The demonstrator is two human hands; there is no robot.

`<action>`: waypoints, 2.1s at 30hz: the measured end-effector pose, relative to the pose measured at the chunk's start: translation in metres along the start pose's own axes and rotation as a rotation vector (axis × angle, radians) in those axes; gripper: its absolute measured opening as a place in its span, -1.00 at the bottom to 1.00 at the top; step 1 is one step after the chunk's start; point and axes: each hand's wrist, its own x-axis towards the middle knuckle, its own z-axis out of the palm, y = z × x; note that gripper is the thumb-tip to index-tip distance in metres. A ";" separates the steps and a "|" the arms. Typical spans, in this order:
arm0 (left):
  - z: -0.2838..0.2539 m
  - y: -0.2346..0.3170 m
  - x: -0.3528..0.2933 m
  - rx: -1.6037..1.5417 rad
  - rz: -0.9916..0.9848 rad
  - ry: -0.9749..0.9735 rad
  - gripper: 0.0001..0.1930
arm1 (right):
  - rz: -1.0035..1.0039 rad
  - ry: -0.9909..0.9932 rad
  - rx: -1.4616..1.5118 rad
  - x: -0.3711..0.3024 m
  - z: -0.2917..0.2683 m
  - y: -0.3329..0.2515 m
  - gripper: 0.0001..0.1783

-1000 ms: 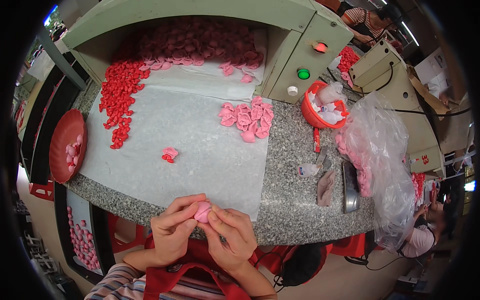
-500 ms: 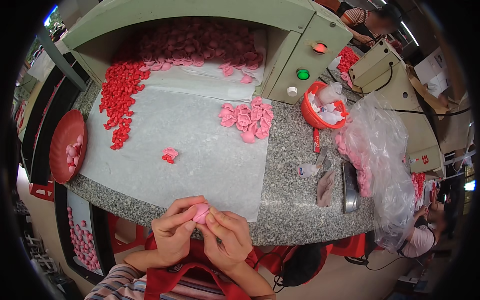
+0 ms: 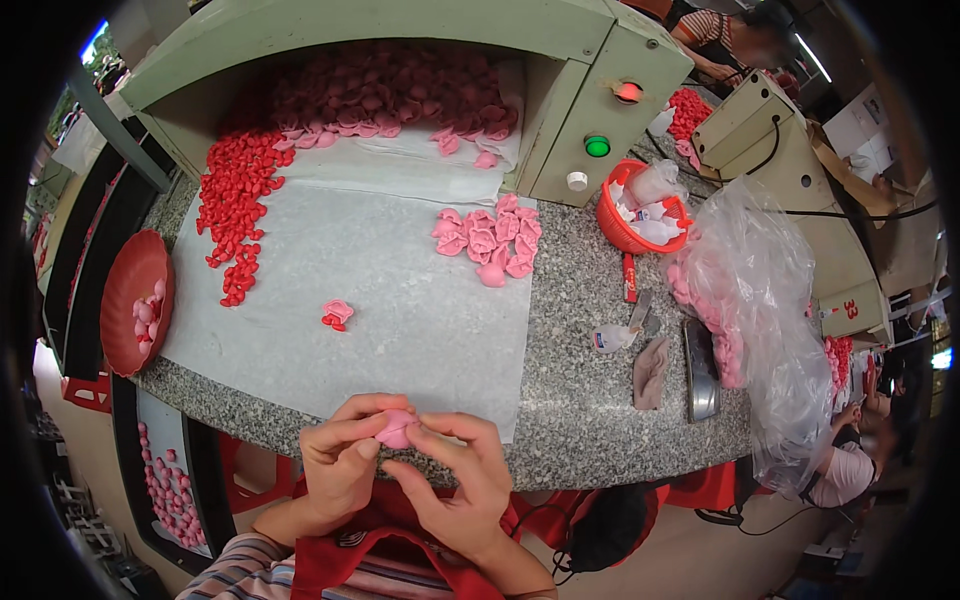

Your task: Assembling small pink heart-shaped plastic components by applying glue from a bottle.

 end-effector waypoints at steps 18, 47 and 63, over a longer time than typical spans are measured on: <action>-0.009 0.011 0.010 -0.266 -0.257 -0.105 -0.38 | 0.471 -0.343 0.520 0.024 -0.015 -0.004 -0.63; -0.018 0.013 0.015 -0.244 -0.331 -0.187 -0.28 | 0.177 -0.324 0.089 0.025 -0.009 -0.004 -0.70; -0.040 0.015 0.035 -0.169 -0.371 -0.379 -0.73 | 0.010 -0.382 -0.081 0.037 -0.009 -0.012 -0.65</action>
